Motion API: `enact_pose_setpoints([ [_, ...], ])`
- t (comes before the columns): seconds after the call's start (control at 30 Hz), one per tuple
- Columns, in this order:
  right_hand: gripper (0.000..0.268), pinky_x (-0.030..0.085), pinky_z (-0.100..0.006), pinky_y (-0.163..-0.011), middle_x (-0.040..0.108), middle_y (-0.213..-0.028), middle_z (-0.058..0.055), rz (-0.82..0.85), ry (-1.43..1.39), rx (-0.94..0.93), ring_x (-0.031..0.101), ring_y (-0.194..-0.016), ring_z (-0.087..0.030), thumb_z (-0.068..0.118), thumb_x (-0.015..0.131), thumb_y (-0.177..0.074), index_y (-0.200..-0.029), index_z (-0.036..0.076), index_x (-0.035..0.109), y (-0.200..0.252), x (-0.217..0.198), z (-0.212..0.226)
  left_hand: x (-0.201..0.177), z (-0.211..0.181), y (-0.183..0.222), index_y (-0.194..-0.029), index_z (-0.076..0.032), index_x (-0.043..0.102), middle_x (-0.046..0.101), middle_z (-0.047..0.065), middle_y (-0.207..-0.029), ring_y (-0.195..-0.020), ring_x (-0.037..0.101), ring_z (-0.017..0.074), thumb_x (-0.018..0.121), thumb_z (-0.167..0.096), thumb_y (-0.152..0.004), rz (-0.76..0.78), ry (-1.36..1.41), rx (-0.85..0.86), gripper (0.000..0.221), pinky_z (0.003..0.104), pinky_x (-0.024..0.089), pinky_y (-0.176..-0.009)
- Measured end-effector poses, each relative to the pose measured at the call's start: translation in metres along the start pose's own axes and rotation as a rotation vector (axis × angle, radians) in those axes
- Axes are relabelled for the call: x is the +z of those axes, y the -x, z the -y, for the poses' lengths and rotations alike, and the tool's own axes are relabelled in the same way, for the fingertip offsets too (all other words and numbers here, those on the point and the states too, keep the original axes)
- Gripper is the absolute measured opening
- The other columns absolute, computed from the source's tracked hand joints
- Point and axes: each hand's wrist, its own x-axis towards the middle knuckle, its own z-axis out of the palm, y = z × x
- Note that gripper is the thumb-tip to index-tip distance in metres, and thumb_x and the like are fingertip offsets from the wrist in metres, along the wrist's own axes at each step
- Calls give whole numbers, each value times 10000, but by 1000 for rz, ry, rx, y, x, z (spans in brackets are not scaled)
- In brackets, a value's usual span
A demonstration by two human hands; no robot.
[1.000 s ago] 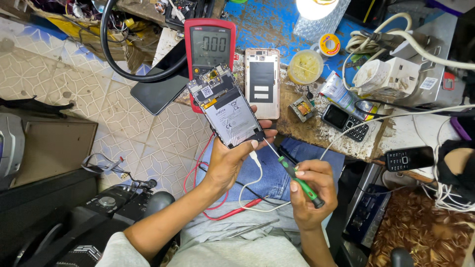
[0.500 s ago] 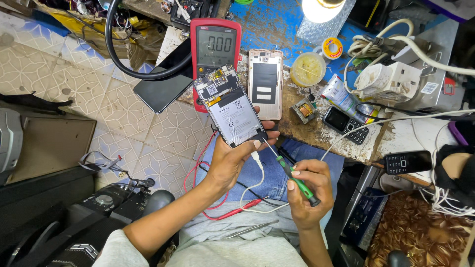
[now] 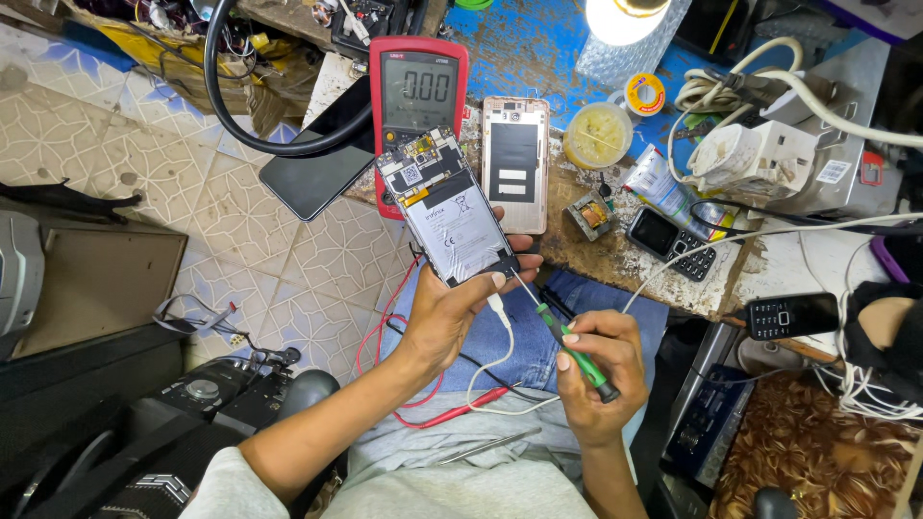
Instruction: The person uses a screwdriver to pry open the back of a disassembled smartphone while holding it on their lap. They then connect a multimeter to the device and later place the phone's screen assembly onto the main body.
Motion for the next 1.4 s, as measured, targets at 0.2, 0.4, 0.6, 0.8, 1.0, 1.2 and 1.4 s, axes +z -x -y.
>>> enact_pose_setpoints([
  [0.2, 126, 512, -352, -889, 603, -1001, -122, 3, 18, -23, 608, -955, -233, 213, 644, -963, -1000, 92, 639, 2, -1, -2, 1, -2, 0, -1501, -24, 420, 650, 247, -1300, -1154, 691, 390, 710, -113, -859, -13, -1, -9, 710, 500, 558, -1058],
  [0.4, 114, 516, -347, -881, 596, -1011, -117, 19, 32, -48, 610, -962, -236, 201, 649, -962, -989, 91, 643, 1, -1, -4, 2, -4, 0, -1515, -29, 407, 650, 247, -1304, -1153, 691, 390, 710, -121, -852, -14, -6, -17, 735, 494, 554, -1056],
  [0.6, 112, 522, -341, -850, 587, -1010, -125, 33, 26, -48, 612, -952, -241, 201, 635, -969, -990, 90, 641, 1, 0, -3, 3, -4, 0, -1510, -18, 405, 644, 263, -1304, -1158, 684, 400, 692, -90, -859, -7, -2, -10, 715, 505, 554, -1070],
  [0.8, 89, 524, -335, -836, 582, -1015, -129, 51, 23, -47, 607, -954, -243, 180, 641, -963, -988, 95, 645, 1, -1, -3, 4, -5, -1, -1493, -9, 412, 640, 266, -1289, -1161, 677, 398, 693, -81, -864, -14, 12, 10, 693, 513, 559, -1071],
  [1.0, 95, 514, -335, -833, 586, -1007, -132, 61, 23, -28, 601, -945, -240, 190, 640, -960, -972, 96, 653, -1, -2, -2, 5, -5, -1, -1497, -10, 413, 642, 266, -1290, -1165, 677, 392, 713, -90, -878, -23, 0, 12, 693, 505, 562, -1068],
  [1.2, 161, 511, -302, -818, 594, -1002, -145, 55, 15, 71, 604, -898, -214, 233, 632, -960, -959, 73, 658, -7, -4, 10, 4, 0, -1, -1502, 15, 409, 646, 272, -1292, -1160, 683, 390, 711, -72, -890, -23, -31, 57, 689, 499, 571, -1065],
  [1.4, 157, 483, -245, -711, 598, -1009, -116, 107, 36, 179, 603, -864, -169, 199, 628, -947, -960, 47, 668, -17, -7, 26, 9, 0, 1, -1442, 53, 459, 653, 277, -1300, -1193, 680, 436, 673, -26, -915, -59, -108, 81, 575, 463, 576, -1069],
])
